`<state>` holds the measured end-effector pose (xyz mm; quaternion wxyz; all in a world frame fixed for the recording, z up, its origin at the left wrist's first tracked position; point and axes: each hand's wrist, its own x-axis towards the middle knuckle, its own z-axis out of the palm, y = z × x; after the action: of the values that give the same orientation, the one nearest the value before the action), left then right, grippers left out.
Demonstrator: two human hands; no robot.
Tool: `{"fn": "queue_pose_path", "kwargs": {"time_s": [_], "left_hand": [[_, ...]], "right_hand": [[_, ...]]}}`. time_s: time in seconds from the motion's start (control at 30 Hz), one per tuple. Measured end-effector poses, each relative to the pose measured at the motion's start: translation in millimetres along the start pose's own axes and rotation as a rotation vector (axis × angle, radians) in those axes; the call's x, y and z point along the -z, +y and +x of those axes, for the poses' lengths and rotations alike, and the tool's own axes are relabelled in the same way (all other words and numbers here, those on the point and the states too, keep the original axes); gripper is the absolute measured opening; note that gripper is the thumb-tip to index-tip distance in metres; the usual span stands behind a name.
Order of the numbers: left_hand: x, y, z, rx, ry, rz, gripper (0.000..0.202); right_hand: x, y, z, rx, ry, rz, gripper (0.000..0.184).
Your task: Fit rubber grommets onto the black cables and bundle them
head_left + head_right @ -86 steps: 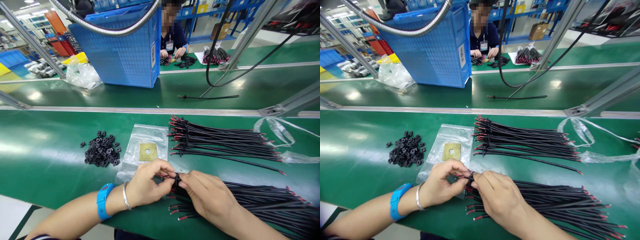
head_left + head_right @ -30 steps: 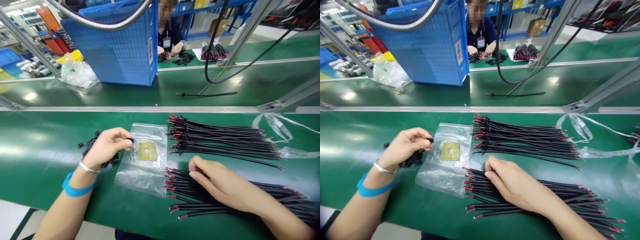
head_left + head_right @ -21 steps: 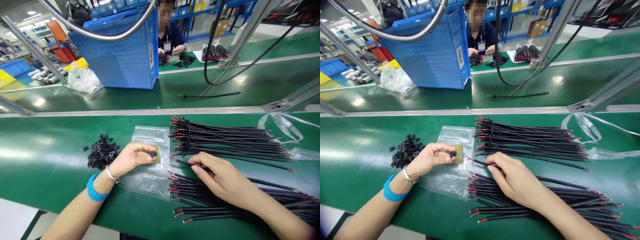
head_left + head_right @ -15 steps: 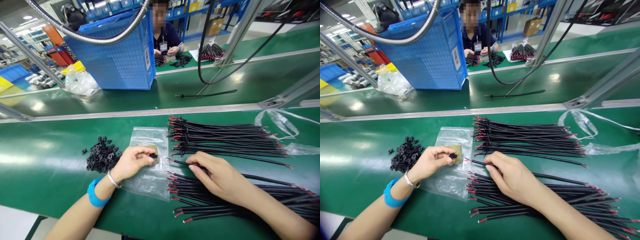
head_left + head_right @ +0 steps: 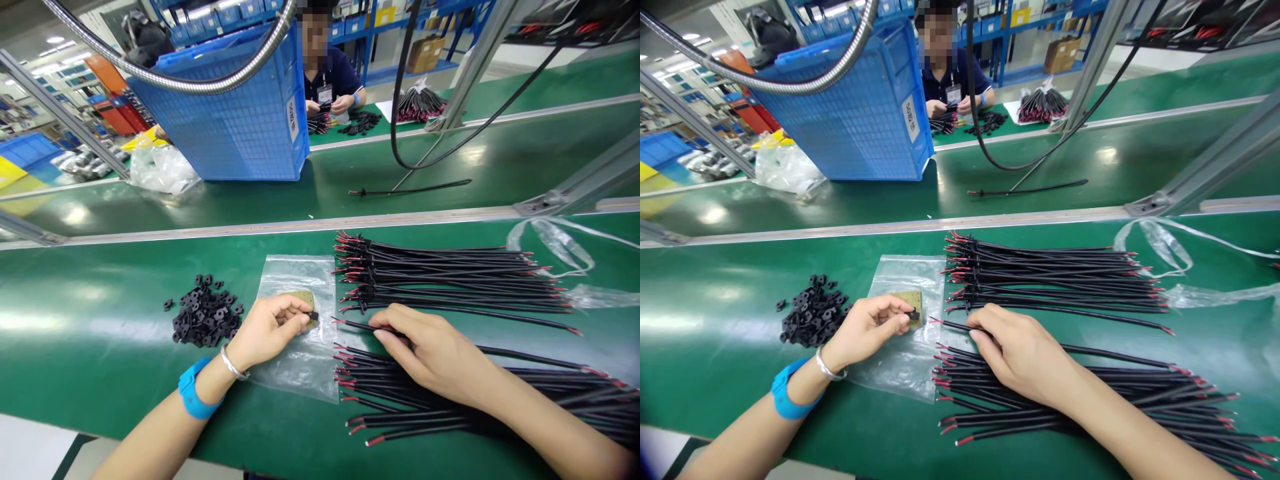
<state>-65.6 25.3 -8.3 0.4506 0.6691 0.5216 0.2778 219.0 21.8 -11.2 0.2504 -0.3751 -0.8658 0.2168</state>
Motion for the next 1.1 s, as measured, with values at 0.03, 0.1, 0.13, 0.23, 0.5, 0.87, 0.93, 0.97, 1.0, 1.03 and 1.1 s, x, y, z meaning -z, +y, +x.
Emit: {"fn": "queue_pose_path", "kwargs": {"time_s": [0.03,0.1,0.13,0.23,0.5,0.87,0.93,0.97,1.0,1.03,1.1], "left_hand": [[0.2,0.5,0.1,0.001,0.000,0.012,0.019],[0.9,2.3,0.2,-0.041,0.036,0.096,0.020],[1.4,3.4,0.2,-0.076,0.067,0.168,0.017],[2.3,5.5,0.4,-0.184,0.157,0.374,0.013],[-1.5,1.6,0.2,-0.220,0.144,0.304,0.017],[-1.5,-4.9,4.5,-0.352,0.215,0.420,0.009],[-4.3,-5.7,3.9,-0.391,0.197,0.502,0.008],[-5.6,-4.9,3.1,-0.391,0.170,0.556,0.008],[-6.7,-3.4,2.2,-0.381,0.139,0.610,0.009],[-7.6,-1.3,1.4,-0.363,0.108,0.656,0.009],[-8.5,3.2,0.5,-0.327,0.073,0.710,0.011]], "right_hand": [[-0.2,0.3,-0.3,-0.003,-0.007,0.002,0.016],[-0.4,0.8,-1.0,-0.010,-0.021,0.002,0.016],[-0.5,0.9,-1.4,-0.011,-0.025,0.001,0.016],[-0.4,0.9,-1.8,-0.007,-0.027,-0.002,0.016],[-0.5,0.7,-1.8,-0.012,-0.038,0.010,0.015],[0.5,-1.3,-0.7,0.005,-0.006,-0.011,0.016],[0.3,-1.0,-0.9,0.007,-0.002,-0.009,0.016],[0.2,-1.0,-0.9,0.008,-0.002,-0.006,0.016],[0.2,-1.2,-0.7,0.008,-0.004,-0.002,0.016],[0.1,-1.5,-0.4,0.010,-0.004,0.002,0.016],[-0.2,-2.9,0.2,0.019,0.003,0.008,0.015]]}}
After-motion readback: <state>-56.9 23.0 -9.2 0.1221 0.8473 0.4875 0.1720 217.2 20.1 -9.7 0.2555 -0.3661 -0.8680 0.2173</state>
